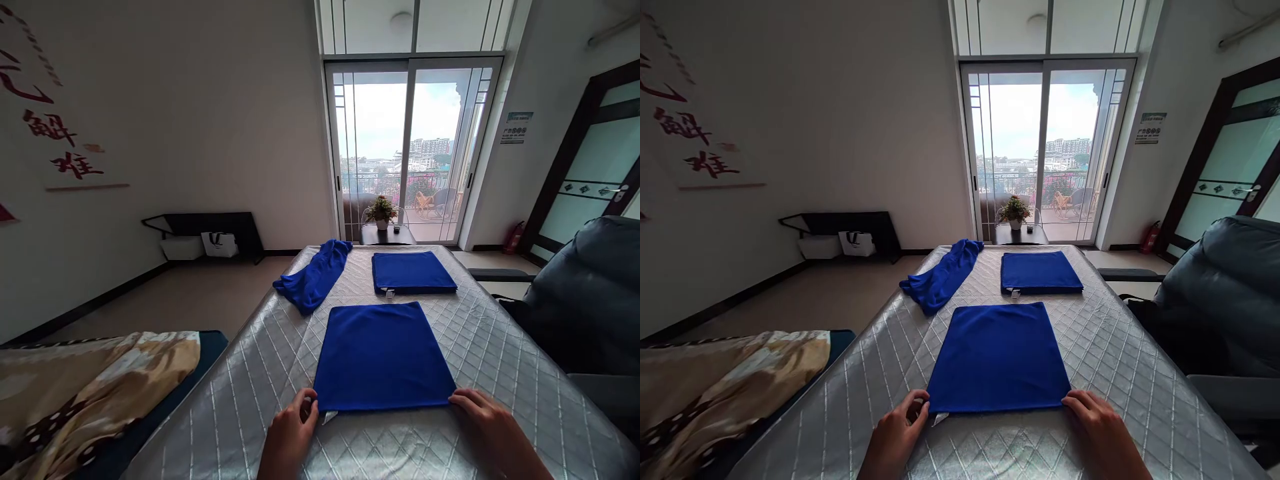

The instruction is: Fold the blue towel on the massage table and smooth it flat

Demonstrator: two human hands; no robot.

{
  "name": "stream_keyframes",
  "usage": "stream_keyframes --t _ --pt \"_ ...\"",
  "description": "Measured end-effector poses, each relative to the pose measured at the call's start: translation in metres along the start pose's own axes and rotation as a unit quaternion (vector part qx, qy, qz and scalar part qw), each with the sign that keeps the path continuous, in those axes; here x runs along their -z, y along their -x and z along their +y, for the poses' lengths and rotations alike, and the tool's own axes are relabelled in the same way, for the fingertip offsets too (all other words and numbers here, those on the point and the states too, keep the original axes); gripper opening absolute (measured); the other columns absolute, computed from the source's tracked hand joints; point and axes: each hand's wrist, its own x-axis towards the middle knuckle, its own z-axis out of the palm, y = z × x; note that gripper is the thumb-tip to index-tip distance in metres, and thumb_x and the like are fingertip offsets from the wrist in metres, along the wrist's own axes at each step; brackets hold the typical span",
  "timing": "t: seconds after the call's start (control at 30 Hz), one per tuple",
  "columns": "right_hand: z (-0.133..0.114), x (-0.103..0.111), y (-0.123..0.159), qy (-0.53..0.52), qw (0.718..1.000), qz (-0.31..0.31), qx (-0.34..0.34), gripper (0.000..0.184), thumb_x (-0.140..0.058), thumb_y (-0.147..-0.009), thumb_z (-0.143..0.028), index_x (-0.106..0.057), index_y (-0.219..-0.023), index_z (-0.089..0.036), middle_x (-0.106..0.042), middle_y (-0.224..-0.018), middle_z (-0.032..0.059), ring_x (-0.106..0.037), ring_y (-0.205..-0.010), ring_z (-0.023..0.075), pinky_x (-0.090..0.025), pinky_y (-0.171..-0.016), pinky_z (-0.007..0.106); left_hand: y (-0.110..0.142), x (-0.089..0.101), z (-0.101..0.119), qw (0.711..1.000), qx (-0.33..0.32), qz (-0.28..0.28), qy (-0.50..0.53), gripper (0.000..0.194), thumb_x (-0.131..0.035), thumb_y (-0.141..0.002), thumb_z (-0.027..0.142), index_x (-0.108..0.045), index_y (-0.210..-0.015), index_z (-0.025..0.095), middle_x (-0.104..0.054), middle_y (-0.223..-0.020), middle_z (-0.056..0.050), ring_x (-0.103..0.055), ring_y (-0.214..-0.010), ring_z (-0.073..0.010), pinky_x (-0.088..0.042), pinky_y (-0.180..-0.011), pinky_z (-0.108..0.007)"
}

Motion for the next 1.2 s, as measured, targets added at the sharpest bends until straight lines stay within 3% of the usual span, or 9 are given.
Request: stream_keyframes --t 0.37,0.47,0.63,0.73,0.83,0.93,1.0,1.13,1.2 --pt "-0.006 -0.007 0.016 0.067 0.998 0.013 0.016 0.038 -0.041 -0.106 -0.039 -0.078 -0.113 -0.031 -0.077 -0.113 0.0052 -0.073 -0.098 0.0230 -0.058 -0.089 0.036 0.011 -0.011 -0.018 0.990 -0.077 0.116 0.012 0.030 -0.047 -0.090 0.044 -0.074 -0.095 0.030 -0.081 -0.095 -0.003 -0.077 -0.088 -0.0248 -0.057 -0.080 -0.032" --pt "-0.012 -0.005 0.016 0.072 0.997 0.029 0.016 0.038 -0.044 -0.105 -0.046 -0.079 -0.108 -0.031 -0.078 -0.110 0.0051 -0.073 -0.097 0.0220 -0.056 -0.089 0.036 0.013 -0.014 -0.023 0.987 -0.103 0.122 0.005 0.029 -0.048 -0.091 0.043 -0.074 -0.094 0.030 -0.081 -0.092 -0.003 -0.076 -0.087 -0.0245 -0.058 -0.079 -0.032" --pt "-0.029 0.001 -0.004 0.094 0.995 0.004 -0.026 0.040 -0.046 -0.104 -0.052 -0.080 -0.096 -0.031 -0.078 -0.103 0.0037 -0.071 -0.101 0.0245 -0.053 -0.093 0.042 0.012 -0.017 -0.023 0.986 -0.132 0.100 -0.017 0.027 -0.047 -0.092 0.038 -0.072 -0.093 0.029 -0.078 -0.092 -0.003 -0.075 -0.089 -0.0245 -0.058 -0.082 -0.034" --pt "-0.034 -0.014 -0.017 0.112 0.992 0.014 -0.062 0.049 -0.036 -0.106 -0.053 -0.076 -0.118 -0.026 -0.074 -0.126 0.0071 -0.065 -0.119 0.0274 -0.049 -0.105 0.047 0.011 -0.015 -0.023 0.988 -0.127 0.072 -0.050 0.026 -0.046 -0.092 0.033 -0.071 -0.091 0.028 -0.076 -0.091 -0.004 -0.074 -0.089 -0.0247 -0.058 -0.083 -0.036" --pt "-0.036 -0.039 -0.023 0.124 0.988 0.006 -0.092 0.062 -0.029 -0.106 -0.056 -0.058 -0.147 -0.018 -0.055 -0.152 0.0103 -0.047 -0.143 0.0296 -0.038 -0.119 0.051 0.008 -0.013 -0.021 0.986 -0.122 0.076 -0.087 0.025 -0.045 -0.090 0.025 -0.070 -0.092 0.026 -0.072 -0.095 -0.006 -0.072 -0.090 -0.0249 -0.058 -0.084 -0.039" --pt "-0.040 -0.056 -0.021 0.116 0.985 -0.034 -0.123 0.068 -0.025 -0.105 -0.056 -0.042 -0.157 -0.015 -0.037 -0.164 0.0090 -0.029 -0.154 0.0280 -0.029 -0.124 0.052 0.004 -0.018 0.000 0.977 -0.148 0.113 -0.103 0.026 -0.045 -0.089 0.018 -0.070 -0.096 0.024 -0.069 -0.108 -0.009 -0.070 -0.099 -0.0257 -0.057 -0.091 -0.042" --pt "-0.043 -0.060 -0.019 0.111 0.982 -0.059 -0.138 0.070 -0.024 -0.105 -0.055 -0.036 -0.159 -0.013 -0.030 -0.167 0.0096 -0.024 -0.156 0.0265 -0.026 -0.126 0.051 0.002 -0.031 0.031 0.970 -0.198 0.106 -0.097 0.030 -0.044 -0.091 0.018 -0.070 -0.105 0.024 -0.068 -0.119 -0.009 -0.068 -0.111 -0.0257 -0.056 -0.098 -0.043" --pt "-0.047 -0.055 -0.019 0.120 0.979 -0.078 -0.144 0.070 -0.025 -0.106 -0.052 -0.034 -0.159 -0.008 -0.026 -0.167 0.0115 -0.021 -0.156 0.0258 -0.023 -0.127 0.049 -0.001 -0.081 0.111 0.929 -0.358 0.009 -0.094 0.038 -0.046 -0.101 0.035 -0.063 -0.134 0.025 -0.061 -0.146 -0.009 -0.056 -0.136 -0.0264 -0.049 -0.112 -0.045" --pt "-0.046 -0.054 -0.020 0.121 0.980 -0.080 -0.135 0.066 -0.025 -0.106 -0.048 -0.035 -0.159 -0.009 -0.027 -0.166 0.0112 -0.021 -0.156 0.0260 -0.024 -0.126 0.050 -0.003 -0.109 0.142 0.902 -0.418 -0.024 -0.106 0.050 -0.041 -0.104 0.042 -0.049 -0.150 0.024 -0.049 -0.159 -0.008 -0.043 -0.148 -0.0249 -0.038 -0.122 -0.045"
